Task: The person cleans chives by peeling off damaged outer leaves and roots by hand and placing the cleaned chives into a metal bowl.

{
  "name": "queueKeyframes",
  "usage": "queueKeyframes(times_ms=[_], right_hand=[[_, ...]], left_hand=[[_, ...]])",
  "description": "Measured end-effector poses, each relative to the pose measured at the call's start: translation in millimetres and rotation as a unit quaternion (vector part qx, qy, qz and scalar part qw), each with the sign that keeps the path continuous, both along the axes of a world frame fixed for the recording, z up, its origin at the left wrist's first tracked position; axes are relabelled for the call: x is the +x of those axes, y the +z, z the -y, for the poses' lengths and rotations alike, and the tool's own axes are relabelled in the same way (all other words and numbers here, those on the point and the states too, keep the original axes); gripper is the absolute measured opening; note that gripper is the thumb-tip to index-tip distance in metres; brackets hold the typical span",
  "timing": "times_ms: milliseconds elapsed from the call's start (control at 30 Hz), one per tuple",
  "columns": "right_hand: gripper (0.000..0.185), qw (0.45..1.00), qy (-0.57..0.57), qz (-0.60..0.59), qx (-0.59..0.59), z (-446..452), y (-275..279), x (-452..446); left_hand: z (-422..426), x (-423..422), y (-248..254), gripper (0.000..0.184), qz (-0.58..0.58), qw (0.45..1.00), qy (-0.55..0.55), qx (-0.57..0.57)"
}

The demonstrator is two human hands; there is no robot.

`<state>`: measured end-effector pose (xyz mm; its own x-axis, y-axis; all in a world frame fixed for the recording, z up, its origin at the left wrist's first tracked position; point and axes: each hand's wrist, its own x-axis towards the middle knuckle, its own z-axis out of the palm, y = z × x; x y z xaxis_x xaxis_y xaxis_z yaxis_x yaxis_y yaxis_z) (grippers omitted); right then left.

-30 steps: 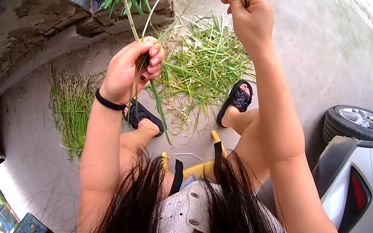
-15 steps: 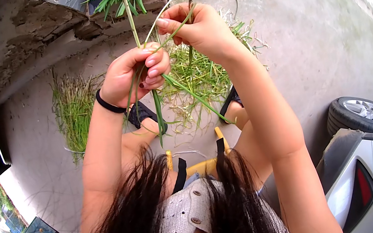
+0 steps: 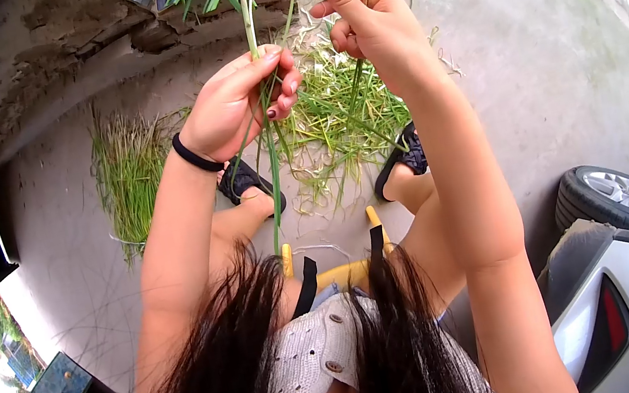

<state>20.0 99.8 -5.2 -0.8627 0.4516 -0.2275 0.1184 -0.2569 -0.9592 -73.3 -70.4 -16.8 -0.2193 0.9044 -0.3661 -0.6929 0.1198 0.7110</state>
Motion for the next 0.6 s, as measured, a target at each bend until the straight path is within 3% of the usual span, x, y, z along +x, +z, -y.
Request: queueKeyframes(times_ms=[167,367,400,500,600], right_hand=[[0.025,0.995,-0.02,0.009,0.098,14.3,1.7,1.8],[0.025,0.976,0.042,0.05,0.208,28.7,-3.9,0.7],[0.025,0.968,0.06,0.062,0.236,26.6,-8.0,0.0],[0.022,0.986,0.044,0.053,0.155,22.6,-7.2,0.3],[0.02,0.999,0.032,-0.002,0.04,25.0,0.7,1.2]], left_hand=[[-3.7,4.8,-10.9,0.023,-0.096,0.995,-0.009,-0.019],[-9.9,16.2,-19.7,0.016,-0.212,0.976,-0.05,-0.024],[-10.3,16.3,-19.4,0.017,-0.158,0.986,-0.046,-0.002],[-8.8,15.0,-20.5,0.026,0.03,0.998,-0.009,0.06],[-10.1,14.6,-15.9,0.03,0.103,0.99,0.046,0.085]])
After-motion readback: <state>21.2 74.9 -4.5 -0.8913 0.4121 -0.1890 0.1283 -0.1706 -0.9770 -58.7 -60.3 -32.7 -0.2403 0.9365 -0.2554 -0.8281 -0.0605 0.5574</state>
